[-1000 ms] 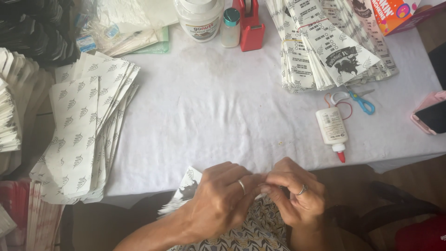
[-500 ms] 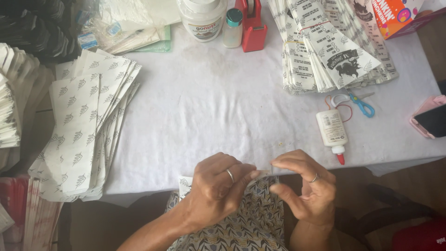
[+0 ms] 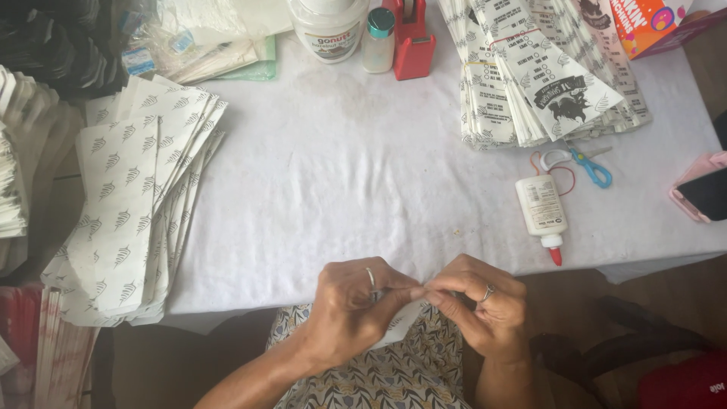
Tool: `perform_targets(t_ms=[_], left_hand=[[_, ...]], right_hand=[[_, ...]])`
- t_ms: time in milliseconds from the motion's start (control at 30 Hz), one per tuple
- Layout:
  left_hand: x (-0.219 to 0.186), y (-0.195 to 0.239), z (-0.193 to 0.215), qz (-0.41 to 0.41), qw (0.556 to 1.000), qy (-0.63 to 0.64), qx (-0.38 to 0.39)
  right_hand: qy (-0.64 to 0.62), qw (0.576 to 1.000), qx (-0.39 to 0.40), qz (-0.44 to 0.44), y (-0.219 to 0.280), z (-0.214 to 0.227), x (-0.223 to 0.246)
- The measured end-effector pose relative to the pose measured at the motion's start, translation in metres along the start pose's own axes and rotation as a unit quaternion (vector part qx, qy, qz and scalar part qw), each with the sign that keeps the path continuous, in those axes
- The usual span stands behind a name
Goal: The person applies liquid glue from a bottle to several pieces of printed paper, then stacks the papers together.
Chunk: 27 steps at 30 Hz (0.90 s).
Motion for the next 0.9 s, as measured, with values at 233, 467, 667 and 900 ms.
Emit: perform_targets(t_ms=[233,467,667,900], left_hand=[[-0.008,-0.009,0.015,0.005,0.999,-0.024,-0.030],[-0.002,-0.008,0.001,0.031,0.998,-0.031,0.042],[0.008,-0.009,0.013,0.035,0.999,-0.034,0.019],[0.021,-0.007,0.003,0.011,0.995,-0.097,0.008]], right_hand=[[-0.007,0.994,-0.084,-0.065,0.019,0.020,-0.021],[-0.005,0.999,-0.024,-0.035,0.000,0.000,-0.004],[0.070,0.995,-0.021,-0.068,0.003,0.008,-0.017],[0.094,0.995,0.028,-0.036,-0.005,-0.010,-0.017]])
Point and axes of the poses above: each hand's wrist, its own y-axis away from the middle knuckle, its own z-axis out of the back of the hand, x = y × z, the point moved 3 cm from there along -y, towards the middle knuckle, and after that the axes turned 4 degrees about z, right-handed, at the moved point
